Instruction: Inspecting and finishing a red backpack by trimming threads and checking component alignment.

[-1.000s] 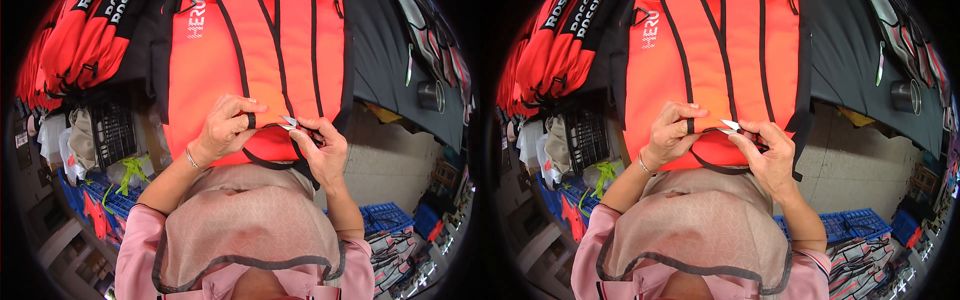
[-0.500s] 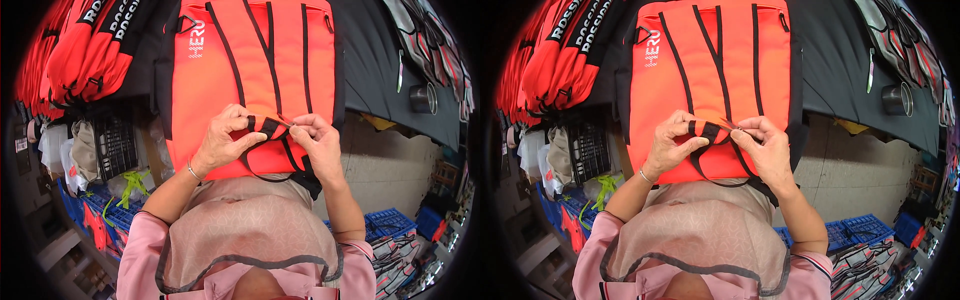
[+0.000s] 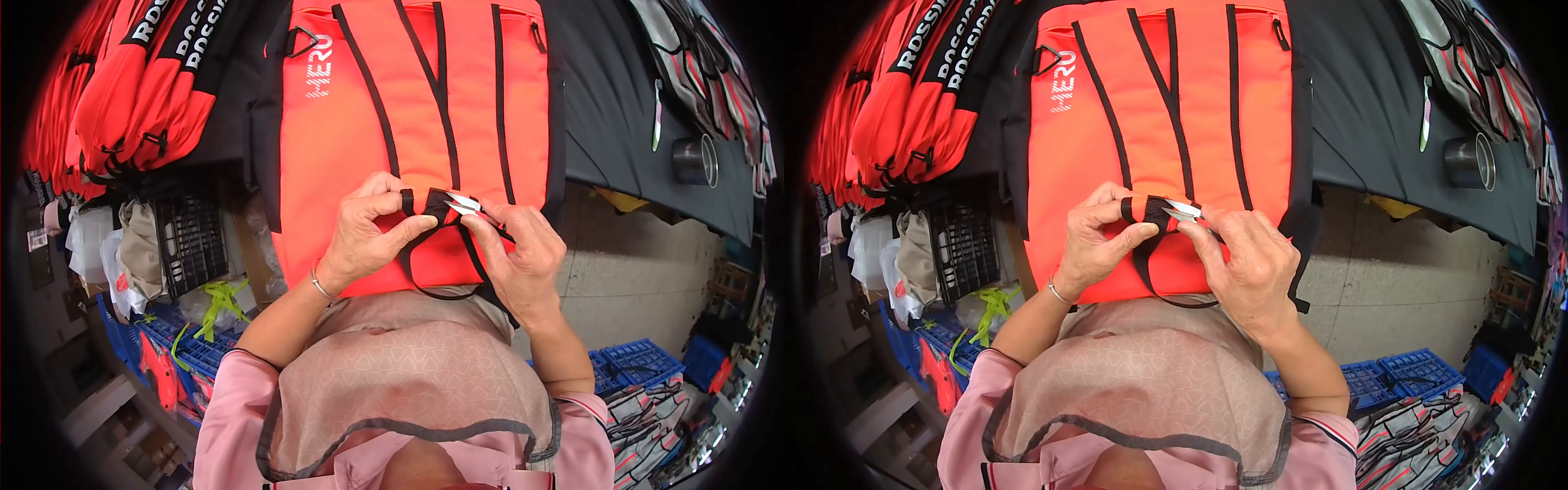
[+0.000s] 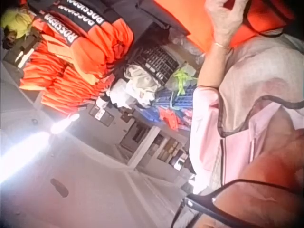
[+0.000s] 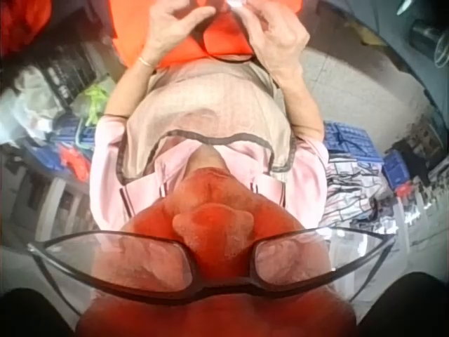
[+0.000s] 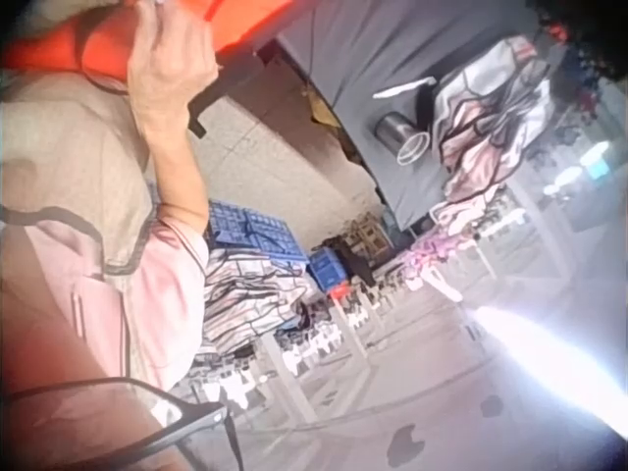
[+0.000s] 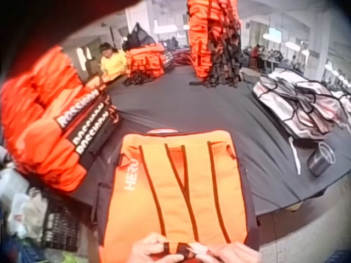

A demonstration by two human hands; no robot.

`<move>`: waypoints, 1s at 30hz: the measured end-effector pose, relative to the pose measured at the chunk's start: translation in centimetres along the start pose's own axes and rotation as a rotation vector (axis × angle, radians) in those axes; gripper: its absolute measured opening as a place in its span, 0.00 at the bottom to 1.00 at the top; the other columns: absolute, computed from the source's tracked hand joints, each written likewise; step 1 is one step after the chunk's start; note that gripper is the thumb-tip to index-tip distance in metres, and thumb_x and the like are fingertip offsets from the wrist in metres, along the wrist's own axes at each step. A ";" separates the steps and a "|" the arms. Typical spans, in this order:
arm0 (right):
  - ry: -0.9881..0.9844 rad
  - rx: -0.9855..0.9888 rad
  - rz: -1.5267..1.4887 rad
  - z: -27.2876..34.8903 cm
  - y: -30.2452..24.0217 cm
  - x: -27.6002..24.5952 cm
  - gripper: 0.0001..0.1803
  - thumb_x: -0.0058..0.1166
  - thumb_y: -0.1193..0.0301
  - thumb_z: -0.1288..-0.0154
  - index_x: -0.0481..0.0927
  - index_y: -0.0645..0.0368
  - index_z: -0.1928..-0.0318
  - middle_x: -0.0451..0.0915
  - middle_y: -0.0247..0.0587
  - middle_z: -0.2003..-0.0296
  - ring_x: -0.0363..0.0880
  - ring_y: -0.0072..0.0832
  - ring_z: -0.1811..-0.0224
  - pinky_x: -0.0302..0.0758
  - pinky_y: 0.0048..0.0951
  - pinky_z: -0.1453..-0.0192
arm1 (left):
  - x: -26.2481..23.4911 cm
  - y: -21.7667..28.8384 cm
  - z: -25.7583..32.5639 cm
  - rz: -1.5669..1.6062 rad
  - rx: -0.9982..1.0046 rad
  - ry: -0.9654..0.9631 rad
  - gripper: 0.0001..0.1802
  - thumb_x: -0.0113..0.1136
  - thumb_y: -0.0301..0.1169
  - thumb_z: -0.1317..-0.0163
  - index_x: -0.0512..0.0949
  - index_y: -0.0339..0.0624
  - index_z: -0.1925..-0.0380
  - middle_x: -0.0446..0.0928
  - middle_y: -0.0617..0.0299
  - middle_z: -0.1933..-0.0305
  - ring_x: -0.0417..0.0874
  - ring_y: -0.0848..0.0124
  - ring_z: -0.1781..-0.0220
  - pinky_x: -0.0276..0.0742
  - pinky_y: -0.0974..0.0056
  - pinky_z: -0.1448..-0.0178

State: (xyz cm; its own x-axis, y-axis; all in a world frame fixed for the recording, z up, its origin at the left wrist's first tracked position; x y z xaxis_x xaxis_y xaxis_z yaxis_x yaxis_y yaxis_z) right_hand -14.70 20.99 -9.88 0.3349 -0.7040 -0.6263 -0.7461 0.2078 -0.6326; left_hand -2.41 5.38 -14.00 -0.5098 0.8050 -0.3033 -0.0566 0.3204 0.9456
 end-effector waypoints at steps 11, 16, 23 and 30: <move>0.024 -0.063 0.077 -0.1 -0.1 0.2 0.11 0.73 0.71 0.49 0.82 0.59 0.68 0.81 0.36 0.75 0.77 0.30 0.78 0.72 0.30 0.74 | 0.2 0.2 0.0 -0.025 0.023 0.019 0.12 0.75 0.26 0.50 0.86 0.37 0.64 0.74 0.61 0.70 0.74 0.71 0.66 0.71 0.67 0.62; 0.049 -0.156 0.157 -0.1 0.0 0.6 0.12 0.73 0.71 0.49 0.82 0.60 0.67 0.80 0.36 0.76 0.76 0.29 0.78 0.71 0.29 0.75 | -0.1 0.4 -0.2 -0.068 0.016 0.009 0.12 0.75 0.26 0.50 0.86 0.37 0.65 0.74 0.61 0.71 0.73 0.71 0.67 0.70 0.67 0.62; 0.084 -0.141 0.008 0.0 1.0 0.9 0.12 0.73 0.73 0.48 0.83 0.62 0.65 0.81 0.36 0.74 0.77 0.27 0.77 0.73 0.26 0.73 | 0.0 0.0 -0.2 0.107 -0.105 -0.021 0.12 0.73 0.28 0.45 0.87 0.38 0.61 0.76 0.63 0.69 0.74 0.74 0.65 0.72 0.68 0.58; -0.096 0.301 -0.352 0.9 0.8 1.0 0.27 0.74 0.79 0.55 0.81 0.61 0.51 0.78 0.38 0.66 0.80 0.22 0.68 0.81 0.25 0.68 | 0.1 -0.9 -0.3 0.243 -0.195 0.011 0.10 0.71 0.29 0.41 0.87 0.40 0.59 0.78 0.64 0.67 0.76 0.76 0.62 0.73 0.69 0.55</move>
State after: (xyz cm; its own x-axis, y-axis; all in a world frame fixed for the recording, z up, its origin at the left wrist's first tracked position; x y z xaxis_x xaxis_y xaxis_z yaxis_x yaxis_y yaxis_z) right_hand -14.49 21.06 -11.41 0.6002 -0.7036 -0.3803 -0.3820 0.1655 -0.9092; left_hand -2.70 5.02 -14.80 -0.5382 0.8403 -0.0654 -0.0947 0.0168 0.9954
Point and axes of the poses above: each hand's wrist, its own z-axis away from the middle knuckle, its own x-axis out of the palm, y = z × x, the point moved 4 cm from there along -z, towards the middle knuckle
